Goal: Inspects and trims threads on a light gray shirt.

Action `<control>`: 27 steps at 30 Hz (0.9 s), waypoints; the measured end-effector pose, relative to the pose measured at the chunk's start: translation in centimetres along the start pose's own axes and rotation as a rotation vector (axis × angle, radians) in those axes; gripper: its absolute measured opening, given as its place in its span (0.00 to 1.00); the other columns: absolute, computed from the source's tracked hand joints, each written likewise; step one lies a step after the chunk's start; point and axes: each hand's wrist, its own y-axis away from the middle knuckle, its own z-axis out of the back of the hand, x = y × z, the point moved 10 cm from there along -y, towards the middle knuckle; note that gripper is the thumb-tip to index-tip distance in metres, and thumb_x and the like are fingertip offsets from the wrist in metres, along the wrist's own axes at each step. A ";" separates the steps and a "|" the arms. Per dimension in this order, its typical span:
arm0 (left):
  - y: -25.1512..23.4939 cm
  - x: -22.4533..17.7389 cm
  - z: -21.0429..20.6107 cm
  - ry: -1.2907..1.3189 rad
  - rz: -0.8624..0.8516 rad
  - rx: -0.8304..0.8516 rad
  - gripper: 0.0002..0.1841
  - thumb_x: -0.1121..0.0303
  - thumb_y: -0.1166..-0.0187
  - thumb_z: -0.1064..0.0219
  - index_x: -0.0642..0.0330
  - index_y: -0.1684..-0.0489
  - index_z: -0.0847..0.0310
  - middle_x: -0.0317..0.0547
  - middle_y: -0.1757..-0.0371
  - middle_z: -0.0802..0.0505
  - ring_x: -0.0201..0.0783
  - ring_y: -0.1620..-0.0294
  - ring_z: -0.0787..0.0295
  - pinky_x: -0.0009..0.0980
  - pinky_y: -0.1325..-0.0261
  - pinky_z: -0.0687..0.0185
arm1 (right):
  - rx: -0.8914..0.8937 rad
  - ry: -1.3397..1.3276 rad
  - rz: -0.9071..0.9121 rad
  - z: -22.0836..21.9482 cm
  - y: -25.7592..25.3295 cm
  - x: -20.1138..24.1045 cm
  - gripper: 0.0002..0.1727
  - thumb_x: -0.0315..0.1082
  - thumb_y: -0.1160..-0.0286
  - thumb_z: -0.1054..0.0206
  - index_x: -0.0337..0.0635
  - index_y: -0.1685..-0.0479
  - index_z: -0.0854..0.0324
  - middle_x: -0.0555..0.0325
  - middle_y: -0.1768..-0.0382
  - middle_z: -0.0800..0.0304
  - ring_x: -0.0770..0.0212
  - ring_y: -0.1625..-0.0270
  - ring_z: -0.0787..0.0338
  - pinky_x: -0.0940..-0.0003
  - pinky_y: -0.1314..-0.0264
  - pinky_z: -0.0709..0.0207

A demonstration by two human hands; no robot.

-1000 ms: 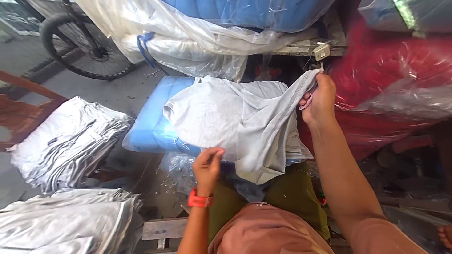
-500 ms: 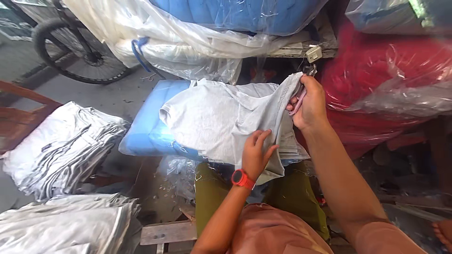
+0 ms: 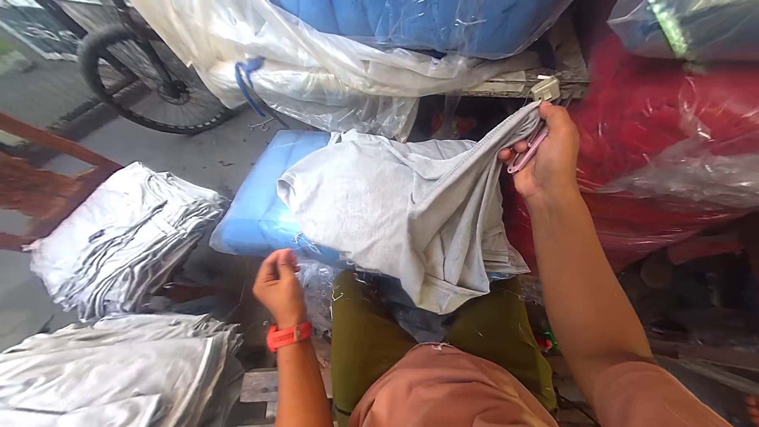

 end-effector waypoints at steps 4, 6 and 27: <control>0.5 3.5 5.0 -0.153 0.330 -0.289 0.15 0.72 0.10 0.44 0.74 0.34 0.27 0.52 0.44 0.15 0.33 0.48 0.15 0.29 0.43 0.17 | 0.025 0.096 0.005 -0.9 -1.3 0.1 0.11 0.40 0.04 0.56 0.50 0.55 0.33 0.67 0.77 0.27 0.74 0.86 0.28 0.79 0.83 0.24; 1.3 1.8 3.7 -0.312 0.316 -0.212 0.31 0.76 0.15 0.43 0.80 0.13 0.48 0.79 0.14 0.39 0.63 0.14 0.39 0.49 0.14 0.42 | 0.087 0.204 0.000 -1.6 -2.5 -0.7 0.08 0.40 0.04 0.54 0.49 0.49 0.33 0.67 0.73 0.28 0.75 0.85 0.30 0.80 0.83 0.26; 4.2 -13.8 -14.3 0.471 -0.021 0.696 0.09 0.73 0.13 0.39 0.55 0.53 0.11 0.27 0.63 0.05 0.20 0.65 0.10 0.21 0.58 0.12 | 0.229 0.603 0.623 1.1 -2.2 9.3 0.10 0.37 0.21 0.29 0.45 0.49 0.20 0.77 0.57 0.15 0.85 0.54 0.15 0.82 0.44 0.20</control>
